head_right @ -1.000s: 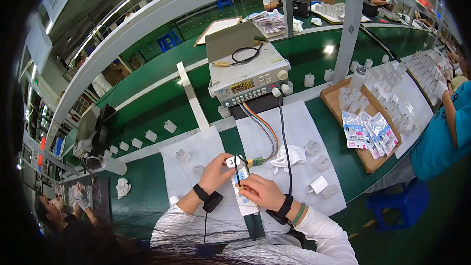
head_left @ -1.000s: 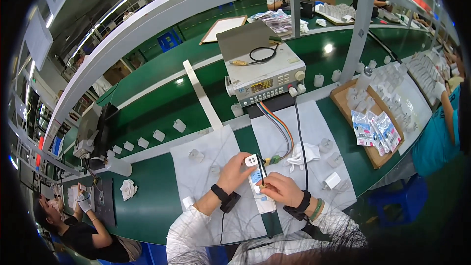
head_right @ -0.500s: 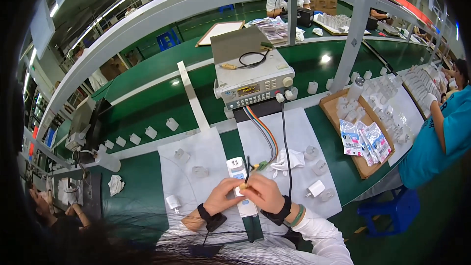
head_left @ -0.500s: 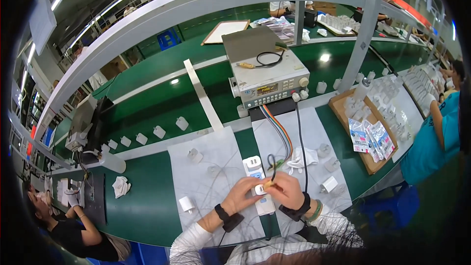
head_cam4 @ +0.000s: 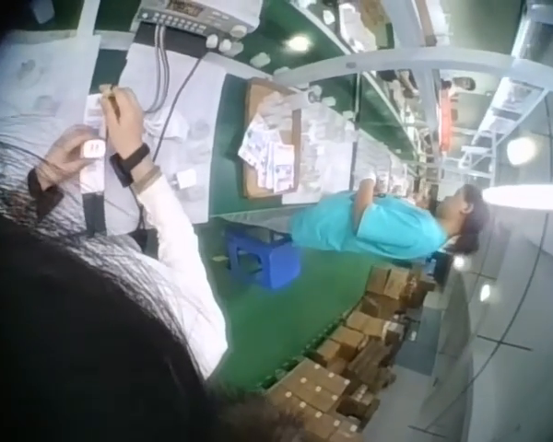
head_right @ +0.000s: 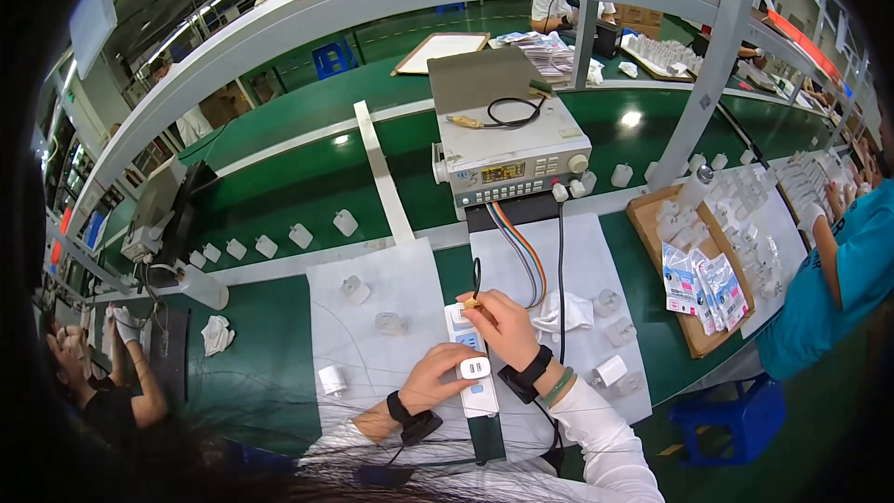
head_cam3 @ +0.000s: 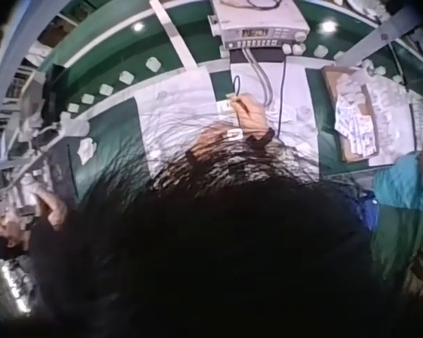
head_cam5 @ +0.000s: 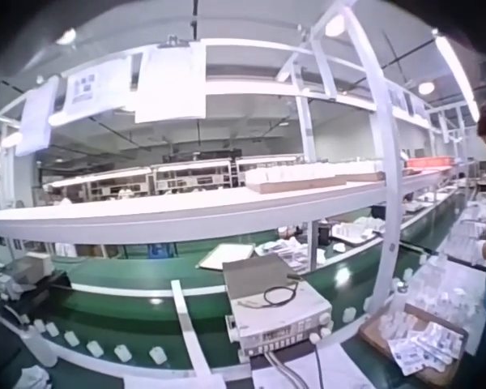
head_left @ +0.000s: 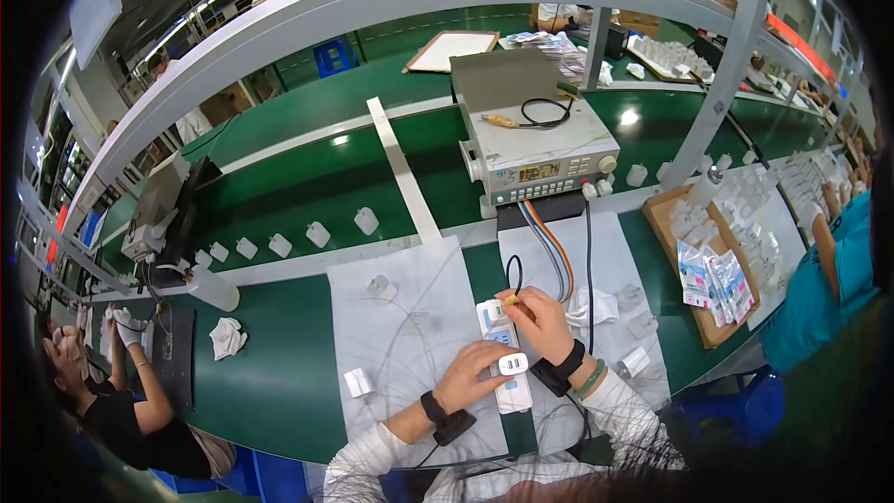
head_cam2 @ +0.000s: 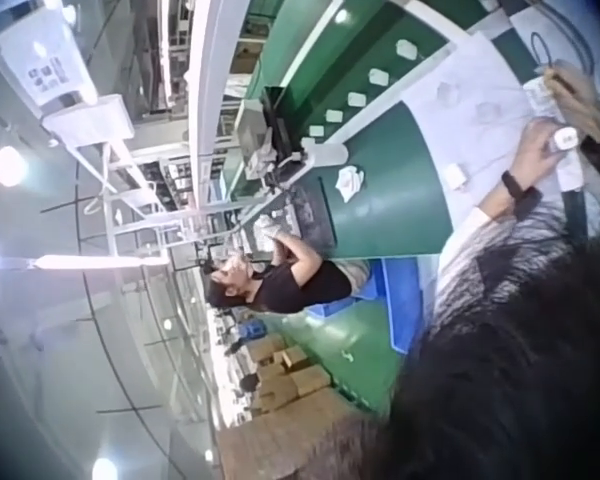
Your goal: The person picks up a power adapter from the conveyor belt, plugs it into a power strip, and touches a probe to it. After removing the adapter, the person places it back onto the belt and repeats the process with several more adapters.
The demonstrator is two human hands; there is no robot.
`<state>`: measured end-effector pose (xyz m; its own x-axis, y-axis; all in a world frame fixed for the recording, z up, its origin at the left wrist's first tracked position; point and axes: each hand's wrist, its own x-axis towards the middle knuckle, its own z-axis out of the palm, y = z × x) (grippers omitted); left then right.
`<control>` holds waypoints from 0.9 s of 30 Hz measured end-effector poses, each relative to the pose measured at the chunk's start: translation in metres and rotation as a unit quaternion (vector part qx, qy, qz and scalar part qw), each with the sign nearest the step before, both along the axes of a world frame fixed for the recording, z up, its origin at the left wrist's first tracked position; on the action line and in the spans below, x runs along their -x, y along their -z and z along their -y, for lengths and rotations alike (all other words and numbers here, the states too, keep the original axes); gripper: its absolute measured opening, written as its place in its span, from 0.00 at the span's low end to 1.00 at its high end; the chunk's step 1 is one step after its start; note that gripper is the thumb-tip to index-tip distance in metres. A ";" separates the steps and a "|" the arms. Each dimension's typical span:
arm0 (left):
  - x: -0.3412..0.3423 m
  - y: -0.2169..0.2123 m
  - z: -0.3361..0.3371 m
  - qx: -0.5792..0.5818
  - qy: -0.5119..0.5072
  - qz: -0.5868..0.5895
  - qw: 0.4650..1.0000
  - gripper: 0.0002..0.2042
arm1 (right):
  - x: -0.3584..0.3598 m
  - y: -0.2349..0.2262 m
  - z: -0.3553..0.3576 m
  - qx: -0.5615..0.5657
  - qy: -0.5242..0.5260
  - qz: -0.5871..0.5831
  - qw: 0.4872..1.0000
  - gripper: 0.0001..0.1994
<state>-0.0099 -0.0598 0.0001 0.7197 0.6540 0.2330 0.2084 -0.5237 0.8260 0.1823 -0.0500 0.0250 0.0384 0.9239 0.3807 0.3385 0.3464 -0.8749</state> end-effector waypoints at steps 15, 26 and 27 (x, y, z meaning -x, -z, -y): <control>-0.035 -0.061 -0.247 -0.211 -0.154 -0.330 0.907 0.14 | -0.001 -0.007 -0.001 -0.032 0.006 0.094 0.995 0.09; -0.004 -0.052 -0.285 -0.294 -0.104 -0.719 0.621 0.10 | -0.013 0.003 0.001 -0.046 -0.009 0.105 0.993 0.11; 0.013 -0.038 -0.289 -0.296 -0.082 -0.745 0.593 0.11 | -0.012 0.003 0.001 -0.046 -0.009 0.103 0.994 0.11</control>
